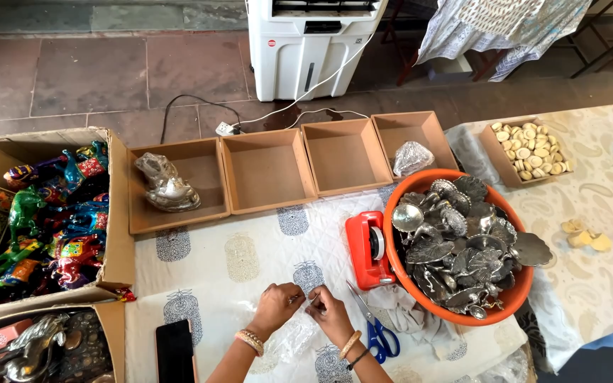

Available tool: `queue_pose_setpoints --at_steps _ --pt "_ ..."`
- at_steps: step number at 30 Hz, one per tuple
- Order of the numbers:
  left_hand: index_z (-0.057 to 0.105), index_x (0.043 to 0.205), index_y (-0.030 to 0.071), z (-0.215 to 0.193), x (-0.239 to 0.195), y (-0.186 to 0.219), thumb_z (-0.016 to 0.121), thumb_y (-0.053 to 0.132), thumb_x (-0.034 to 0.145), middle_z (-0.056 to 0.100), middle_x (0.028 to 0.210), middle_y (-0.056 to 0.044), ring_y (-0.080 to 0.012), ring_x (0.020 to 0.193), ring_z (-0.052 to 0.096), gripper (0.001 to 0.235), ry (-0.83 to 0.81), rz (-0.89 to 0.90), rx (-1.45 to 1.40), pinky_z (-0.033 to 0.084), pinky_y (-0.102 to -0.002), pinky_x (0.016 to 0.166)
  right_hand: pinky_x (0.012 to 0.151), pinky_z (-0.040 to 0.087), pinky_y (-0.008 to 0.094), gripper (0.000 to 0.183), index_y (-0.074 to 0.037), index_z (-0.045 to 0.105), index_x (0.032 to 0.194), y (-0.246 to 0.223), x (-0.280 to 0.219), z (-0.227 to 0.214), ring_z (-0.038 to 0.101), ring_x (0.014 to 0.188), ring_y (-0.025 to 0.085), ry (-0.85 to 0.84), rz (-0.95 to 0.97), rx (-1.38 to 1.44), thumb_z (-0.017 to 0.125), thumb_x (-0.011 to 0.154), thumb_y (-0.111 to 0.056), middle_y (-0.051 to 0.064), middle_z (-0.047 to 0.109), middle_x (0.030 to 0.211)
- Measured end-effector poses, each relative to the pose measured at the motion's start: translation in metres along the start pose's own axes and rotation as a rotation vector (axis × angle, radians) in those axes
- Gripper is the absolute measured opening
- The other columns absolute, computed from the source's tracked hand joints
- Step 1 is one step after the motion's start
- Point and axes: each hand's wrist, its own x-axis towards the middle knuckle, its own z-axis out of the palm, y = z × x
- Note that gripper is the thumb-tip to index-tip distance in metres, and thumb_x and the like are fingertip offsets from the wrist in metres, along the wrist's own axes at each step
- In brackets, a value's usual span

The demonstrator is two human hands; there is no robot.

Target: Wrapping small silver items in plastic and bubble wrap and placing them in boxes or a tray.

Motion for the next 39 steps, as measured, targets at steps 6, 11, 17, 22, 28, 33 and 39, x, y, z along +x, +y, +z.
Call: queue_pose_setpoints --at_steps 6,11,17,22,28,33,39 --pt "0.068 0.08 0.01 0.018 -0.009 0.01 0.071 0.01 0.082 0.069 0.076 -0.008 -0.029 0.073 0.066 0.004 0.242 0.158 0.076 0.049 -0.043 0.073 0.068 0.054 0.026 0.028 -0.006 0.056 0.103 0.01 -0.008 0.008 0.06 0.068 0.009 0.038 0.011 0.122 0.076 0.085 0.002 0.002 0.063 0.072" --pt "0.068 0.083 0.011 0.013 0.006 -0.011 0.069 0.015 0.089 0.069 0.079 -0.005 -0.0253 0.075 0.065 0.007 0.313 -0.02 0.086 0.048 -0.04 0.078 0.063 0.048 0.024 0.03 -0.006 0.055 0.105 0.017 -0.03 0.029 0.054 0.068 0.007 0.001 0.052 0.248 0.078 0.087 0.003 0.0 0.056 0.074" --pt "0.069 0.106 0.01 -0.032 0.013 0.028 0.071 0.023 0.09 0.067 0.1 -0.008 -0.0277 0.105 0.057 0.021 0.352 0.102 0.111 0.039 -0.049 0.097 0.063 0.052 0.023 0.028 -0.007 0.056 0.109 0.044 -0.017 0.026 0.06 0.072 0.007 0.118 0.199 0.497 0.059 0.087 0.009 -0.003 0.064 0.09" --pt "0.059 0.123 0.008 0.006 -0.015 -0.01 0.066 0.024 0.093 0.057 0.128 -0.013 -0.035 0.13 0.044 0.034 0.46 0.102 0.209 0.034 -0.051 0.112 0.06 0.047 0.025 0.017 -0.005 0.068 0.108 0.089 0.013 0.015 0.055 0.068 0.011 0.214 0.179 0.265 0.054 0.101 0.002 0.003 0.067 0.092" --pt "0.035 0.151 0.014 0.01 -0.066 -0.018 0.061 0.041 0.095 0.021 0.158 -0.021 -0.0468 0.148 0.011 0.067 -0.083 -0.047 0.483 0.006 -0.063 0.118 0.071 0.052 0.028 0.035 -0.011 0.069 0.118 0.083 0.042 0.001 0.064 0.081 0.017 0.168 -0.01 -0.033 0.06 0.089 0.007 0.003 0.07 0.109" --pt "0.013 0.163 0.016 -0.032 -0.077 0.027 0.052 0.056 0.099 -0.006 0.169 -0.019 -0.0452 0.154 -0.013 0.085 -0.469 -0.305 0.531 -0.007 -0.065 0.123 0.096 0.053 0.036 0.033 -0.012 0.066 0.125 0.091 0.05 -0.011 0.064 0.11 0.028 0.337 -0.037 -0.369 0.059 0.096 0.002 0.012 0.064 0.118" --pt "0.02 0.161 0.007 0.055 -0.086 -0.059 0.054 0.06 0.099 0.001 0.168 -0.024 -0.0455 0.154 -0.008 0.088 -0.237 0.098 0.578 -0.004 -0.063 0.122 0.116 0.04 0.042 0.049 -0.008 0.052 0.145 0.03 0.027 0.045 0.052 0.135 0.032 0.174 -0.379 -0.489 0.055 0.097 -0.015 0.015 0.058 0.142"
